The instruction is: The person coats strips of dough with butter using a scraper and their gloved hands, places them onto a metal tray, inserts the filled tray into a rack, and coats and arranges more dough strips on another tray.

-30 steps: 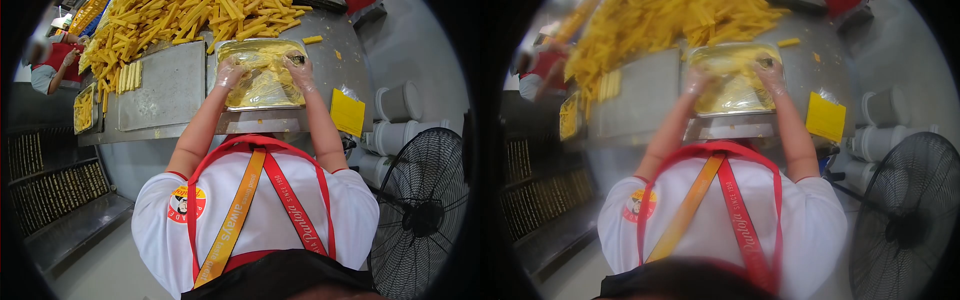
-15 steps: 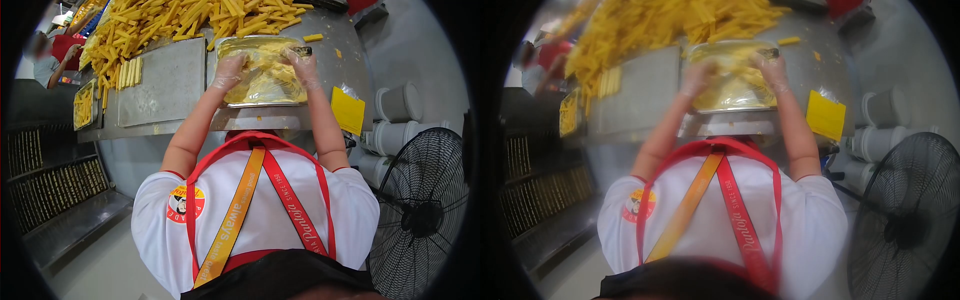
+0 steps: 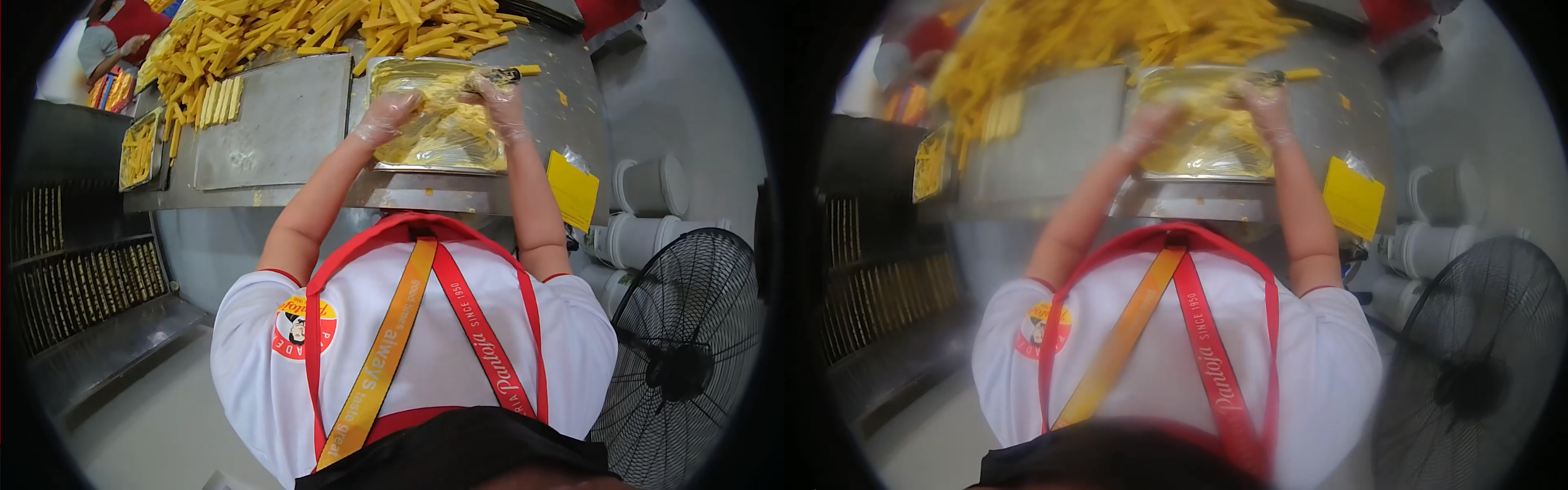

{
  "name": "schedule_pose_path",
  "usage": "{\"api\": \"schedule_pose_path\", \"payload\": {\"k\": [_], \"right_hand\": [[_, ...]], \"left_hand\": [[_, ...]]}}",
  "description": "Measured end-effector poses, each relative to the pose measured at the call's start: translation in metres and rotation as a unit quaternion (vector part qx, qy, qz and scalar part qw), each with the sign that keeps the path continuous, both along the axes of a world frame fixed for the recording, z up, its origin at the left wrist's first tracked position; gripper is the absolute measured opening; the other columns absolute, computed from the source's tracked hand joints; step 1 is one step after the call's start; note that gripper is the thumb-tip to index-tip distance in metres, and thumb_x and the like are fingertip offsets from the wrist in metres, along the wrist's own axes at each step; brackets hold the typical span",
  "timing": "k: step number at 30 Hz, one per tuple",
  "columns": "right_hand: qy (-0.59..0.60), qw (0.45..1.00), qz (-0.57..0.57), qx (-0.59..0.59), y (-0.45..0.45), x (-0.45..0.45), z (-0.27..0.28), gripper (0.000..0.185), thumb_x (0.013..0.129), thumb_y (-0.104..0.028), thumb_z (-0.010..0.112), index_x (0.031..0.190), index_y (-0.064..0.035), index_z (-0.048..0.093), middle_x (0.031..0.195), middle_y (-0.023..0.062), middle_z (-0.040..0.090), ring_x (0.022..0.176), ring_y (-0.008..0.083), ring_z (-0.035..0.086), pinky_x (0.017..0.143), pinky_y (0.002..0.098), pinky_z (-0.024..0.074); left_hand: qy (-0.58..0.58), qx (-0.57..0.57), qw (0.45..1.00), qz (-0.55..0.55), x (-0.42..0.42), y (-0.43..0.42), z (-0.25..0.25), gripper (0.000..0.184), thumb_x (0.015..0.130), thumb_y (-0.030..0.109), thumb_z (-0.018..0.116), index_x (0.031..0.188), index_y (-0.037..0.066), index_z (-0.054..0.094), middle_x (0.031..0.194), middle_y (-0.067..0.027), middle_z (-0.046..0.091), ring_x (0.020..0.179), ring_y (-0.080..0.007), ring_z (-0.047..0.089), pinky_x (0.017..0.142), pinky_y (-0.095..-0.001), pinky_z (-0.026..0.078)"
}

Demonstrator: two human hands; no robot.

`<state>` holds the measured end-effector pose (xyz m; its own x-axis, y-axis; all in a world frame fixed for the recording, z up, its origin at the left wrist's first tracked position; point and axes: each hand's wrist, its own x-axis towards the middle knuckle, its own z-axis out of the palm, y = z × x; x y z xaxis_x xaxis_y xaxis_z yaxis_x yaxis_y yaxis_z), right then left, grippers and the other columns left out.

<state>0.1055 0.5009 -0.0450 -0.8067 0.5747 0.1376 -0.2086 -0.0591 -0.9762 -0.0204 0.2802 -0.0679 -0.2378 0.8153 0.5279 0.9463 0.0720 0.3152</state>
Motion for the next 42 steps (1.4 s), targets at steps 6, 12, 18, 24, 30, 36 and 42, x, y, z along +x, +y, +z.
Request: {"api": "schedule_pose_path", "payload": {"k": [6, 12, 18, 24, 30, 36, 42], "right_hand": [[-0.215, 0.964, -0.156, 0.02, 0.006, 0.01, 0.004, 0.033, 0.079, -0.021, 0.07, 0.097, 0.0046, 0.058, 0.093, 0.0107, 0.063, 0.076, 0.0184, 0.066, 0.062, 0.0266, 0.0544], [-0.183, 0.97, -0.156, 0.046, -0.001, 0.02, -0.01, 0.026, 0.082, -0.016, 0.068, 0.098, 0.0039, 0.059, 0.093, 0.0091, 0.062, 0.072, 0.015, 0.063, 0.06, 0.0256, 0.0536], [-0.221, 0.963, -0.143, 0.052, -0.013, 0.018, 0.007, 0.031, 0.082, -0.019, 0.068, 0.103, 0.002, 0.059, 0.092, 0.0085, 0.063, 0.078, 0.0166, 0.063, 0.065, 0.0276, 0.0522], [-0.335, 0.881, -0.145, 0.301, -0.034, 0.014, 0.036, 0.027, 0.08, -0.019, 0.068, 0.101, -0.0025, 0.062, 0.093, 0.0126, 0.065, 0.081, 0.0227, 0.064, 0.072, 0.0317, 0.0502], [-0.17, 0.898, -0.064, 0.401, -0.057, 0.017, 0.018, 0.022, 0.076, -0.009, 0.069, 0.096, -0.0035, 0.062, 0.086, 0.0116, 0.065, 0.078, 0.0212, 0.062, 0.073, 0.0306, 0.0489], [-0.239, 0.959, -0.126, 0.081, -0.033, 0.014, 0.006, 0.029, 0.078, -0.02, 0.07, 0.096, 0.0016, 0.063, 0.087, 0.0069, 0.066, 0.083, 0.0165, 0.063, 0.075, 0.0299, 0.049], [-0.289, 0.889, -0.115, 0.336, -0.018, 0.005, 0.025, 0.028, 0.08, -0.022, 0.068, 0.1, -0.0023, 0.064, 0.081, 0.008, 0.068, 0.073, 0.019, 0.064, 0.066, 0.0335, 0.0506]], "left_hand": [[-0.084, 0.068, 0.977, 0.186, -0.005, -0.035, 0.01, 0.019, 0.071, 0.013, 0.067, 0.088, 0.008, 0.061, 0.075, -0.0152, 0.063, 0.071, -0.0364, 0.061, 0.062, -0.0422, 0.048], [-0.064, 0.159, 0.837, 0.52, -0.109, -0.162, -0.014, 0.02, 0.072, 0.027, 0.069, 0.08, 0.009, 0.065, 0.071, -0.013, 0.064, 0.061, -0.0326, 0.062, 0.056, -0.0425, 0.049], [-0.069, -0.001, 0.783, 0.618, -0.181, -0.243, -0.035, 0.019, 0.072, 0.021, 0.066, 0.082, 0.005, 0.064, 0.079, -0.02, 0.065, 0.077, -0.0383, 0.063, 0.069, -0.0446, 0.05], [-0.067, -0.053, 0.767, 0.636, -0.221, -0.257, -0.08, 0.025, 0.069, 0.023, 0.071, 0.08, 0.002, 0.064, 0.081, -0.0216, 0.065, 0.079, -0.0389, 0.063, 0.073, -0.044, 0.051], [0.017, -0.041, 0.77, 0.636, -0.241, -0.272, -0.122, 0.029, 0.067, 0.025, 0.073, 0.077, -0.001, 0.064, 0.081, -0.0227, 0.065, 0.081, -0.0382, 0.063, 0.075, -0.0442, 0.052], [0.008, -0.004, 0.737, 0.676, -0.242, -0.27, -0.144, 0.036, 0.071, 0.027, 0.071, 0.096, 0.003, 0.06, 0.101, -0.0213, 0.061, 0.096, -0.0389, 0.058, 0.087, -0.0447, 0.047], [0.024, -0.001, 0.852, 0.523, -0.128, -0.139, -0.03, 0.044, 0.073, 0.028, 0.068, 0.108, 0.004, 0.058, 0.108, -0.018, 0.06, 0.102, -0.0368, 0.055, 0.096, -0.0439, 0.04]]}}
